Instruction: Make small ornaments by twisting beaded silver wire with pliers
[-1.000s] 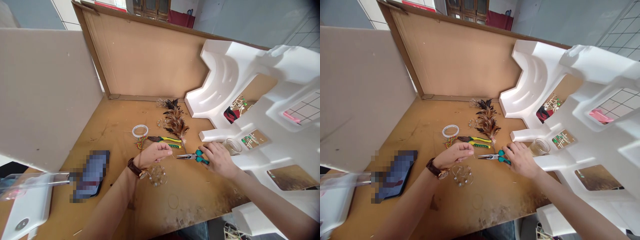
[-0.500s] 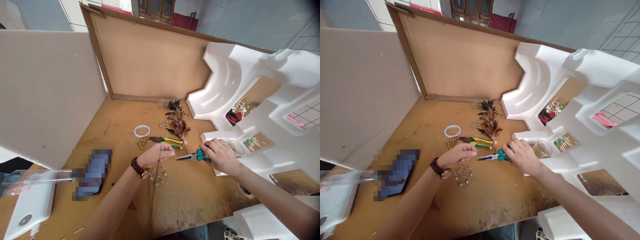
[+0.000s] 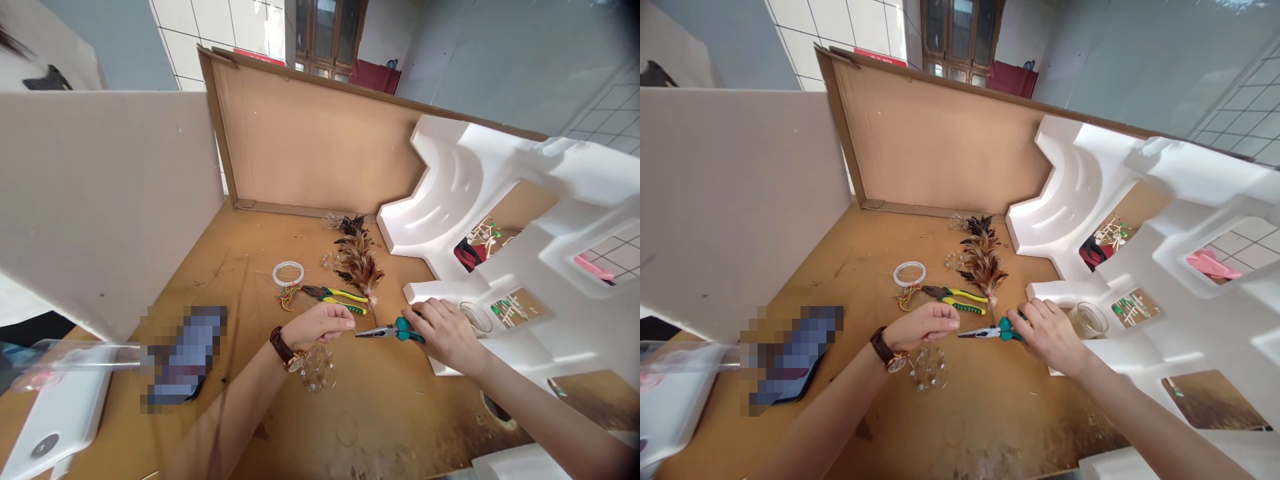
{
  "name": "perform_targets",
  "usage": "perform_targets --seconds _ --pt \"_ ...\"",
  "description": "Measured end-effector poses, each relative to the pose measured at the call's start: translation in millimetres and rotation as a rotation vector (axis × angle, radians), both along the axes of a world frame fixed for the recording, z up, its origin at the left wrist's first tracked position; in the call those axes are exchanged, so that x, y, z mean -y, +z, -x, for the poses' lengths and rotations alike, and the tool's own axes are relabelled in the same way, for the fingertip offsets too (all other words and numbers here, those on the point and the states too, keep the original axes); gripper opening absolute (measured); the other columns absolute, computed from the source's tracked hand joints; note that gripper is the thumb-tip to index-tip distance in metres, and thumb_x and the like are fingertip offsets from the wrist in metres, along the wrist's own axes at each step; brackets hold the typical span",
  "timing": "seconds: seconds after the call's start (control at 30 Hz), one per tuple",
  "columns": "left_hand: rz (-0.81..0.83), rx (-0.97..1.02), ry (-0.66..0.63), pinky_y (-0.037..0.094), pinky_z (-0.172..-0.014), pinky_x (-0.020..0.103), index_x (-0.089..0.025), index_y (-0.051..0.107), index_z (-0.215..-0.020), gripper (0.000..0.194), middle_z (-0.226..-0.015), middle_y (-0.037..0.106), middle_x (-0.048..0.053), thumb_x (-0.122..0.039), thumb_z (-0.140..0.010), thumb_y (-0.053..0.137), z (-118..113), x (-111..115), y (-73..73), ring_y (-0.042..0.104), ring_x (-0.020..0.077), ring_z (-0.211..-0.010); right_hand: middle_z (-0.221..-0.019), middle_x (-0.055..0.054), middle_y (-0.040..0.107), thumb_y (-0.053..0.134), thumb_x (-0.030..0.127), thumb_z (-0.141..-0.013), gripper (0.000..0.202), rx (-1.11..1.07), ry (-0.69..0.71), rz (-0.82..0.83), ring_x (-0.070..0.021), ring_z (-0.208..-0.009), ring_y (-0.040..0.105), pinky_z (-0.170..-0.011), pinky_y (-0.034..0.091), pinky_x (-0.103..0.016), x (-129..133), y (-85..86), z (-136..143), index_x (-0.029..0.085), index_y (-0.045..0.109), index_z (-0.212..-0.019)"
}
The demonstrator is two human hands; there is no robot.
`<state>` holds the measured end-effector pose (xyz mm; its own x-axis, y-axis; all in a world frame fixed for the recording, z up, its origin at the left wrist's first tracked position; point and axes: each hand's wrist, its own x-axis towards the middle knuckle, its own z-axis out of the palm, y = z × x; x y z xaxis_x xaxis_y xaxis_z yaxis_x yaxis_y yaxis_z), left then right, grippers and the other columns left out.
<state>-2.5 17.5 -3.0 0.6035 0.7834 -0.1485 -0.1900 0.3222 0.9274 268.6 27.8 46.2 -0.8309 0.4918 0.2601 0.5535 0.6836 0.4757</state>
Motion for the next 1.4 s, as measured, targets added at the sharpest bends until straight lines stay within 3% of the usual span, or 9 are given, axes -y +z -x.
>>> perform_targets --seconds 0.33,0.43,0.6,0.73,0.9,1.0,1.13,1.27,1.4 --pt "-0.076 -0.069 0.049 0.014 -0.041 0.02 -0.014 0.053 -0.073 0.03 -0.05 0.037 -0.009 -0.04 -0.068 0.067 -1 -1 -4.7 0.022 0.0038 -0.042 -0.086 -0.006 0.058 0.052 0.017 -0.078 0.027 0.053 -0.004 0.047 -0.0209 -0.075 0.049 -0.065 0.033 -0.032 1 6.8 1 0.022 0.054 -0.104" --pt "-0.188 -0.173 0.114 0.021 -0.046 0.02 -0.014 0.054 -0.071 0.026 -0.054 0.04 -0.007 -0.038 -0.071 0.064 -5 0 -4.1 0.029 0.0055 -0.048 -0.085 -0.006 0.057 0.054 0.015 -0.073 0.032 0.034 -0.047 0.241 -0.0199 -0.074 0.051 -0.062 0.034 -0.03 4 14.0 4 0.023 0.054 -0.103" --pt "-0.362 -0.242 0.193 0.026 -0.053 0.021 -0.013 0.054 -0.07 0.021 -0.058 0.041 -0.005 -0.033 -0.075 0.059 -14 6 -2.2 0.034 0.0078 -0.055 -0.071 0.001 0.058 0.053 0.011 -0.06 0.03 -0.01 -0.281 0.713 -0.0148 -0.06 0.052 -0.052 0.029 -0.024 13 34.4 10 0.025 0.056 -0.086" --pt "-0.369 -0.247 0.161 0.025 -0.052 0.021 -0.013 0.055 -0.07 0.022 -0.057 0.04 -0.006 -0.034 -0.074 0.06 -20 9 -3.0 0.033 0.0076 -0.054 -0.064 0.002 0.058 0.052 0.012 -0.055 0.023 0.029 -0.368 0.86 -0.0141 -0.057 0.051 -0.051 0.026 -0.023 15 49.5 13 0.023 0.055 -0.076" --pt "-0.312 -0.206 0.116 0.032 -0.055 0.02 -0.012 0.058 -0.074 0.026 -0.063 0.048 -0.004 -0.037 -0.071 0.063 -19 8 -1.9 0.041 0.0075 -0.059 -0.066 0.002 0.059 0.05 0.011 -0.057 0.024 0.049 -0.362 0.855 -0.0137 -0.058 0.051 -0.053 0.027 -0.023 16 58.9 13 0.023 0.056 -0.077" --pt "-0.248 -0.218 0.079 0.033 -0.048 0.018 -0.013 0.059 -0.082 0.031 -0.064 0.05 -0.004 -0.042 -0.072 0.061 -11 7 -0.6 0.042 0.0061 -0.052 -0.073 0.001 0.06 0.049 0.009 -0.057 0.028 0.042 -0.342 0.747 -0.0153 -0.064 0.053 -0.055 0.028 -0.023 18 61.5 11 0.023 0.057 -0.08" --pt "-0.202 -0.211 0.027 0.036 -0.042 0.019 -0.014 0.053 -0.076 0.033 -0.057 0.05 -0.005 -0.045 -0.07 0.062 -2 4 -0.7 0.048 0.0077 -0.045 -0.074 0.0 0.06 0.048 0.007 -0.057 0.029 0.044 -0.347 0.672 -0.016 -0.065 0.054 -0.055 0.028 -0.024 21 62.9 5 0.024 0.056 -0.079" --pt "-0.269 -0.247 -0.005 0.037 -0.045 0.02 -0.015 0.051 -0.073 0.03 -0.057 0.048 -0.005 -0.043 -0.072 0.06 0 2 -2.5 0.046 0.0076 -0.047 -0.074 0.001 0.059 0.049 0.007 -0.057 0.028 0.038 -0.325 0.661 -0.0159 -0.066 0.055 -0.055 0.028 -0.024 21 61.3 -1 0.024 0.056 -0.078" --pt "-0.448 -0.334 -0.033 0.032 -0.052 0.019 -0.014 0.052 -0.07 0.025 -0.059 0.042 -0.006 -0.037 -0.077 0.057 1 2 -2.0 0.037 0.0067 -0.054 -0.071 0.001 0.058 0.051 0.01 -0.057 0.025 0.049 -0.296 0.614 -0.0163 -0.067 0.055 -0.056 0.03 -0.025 22 57.2 -5 0.024 0.056 -0.078"
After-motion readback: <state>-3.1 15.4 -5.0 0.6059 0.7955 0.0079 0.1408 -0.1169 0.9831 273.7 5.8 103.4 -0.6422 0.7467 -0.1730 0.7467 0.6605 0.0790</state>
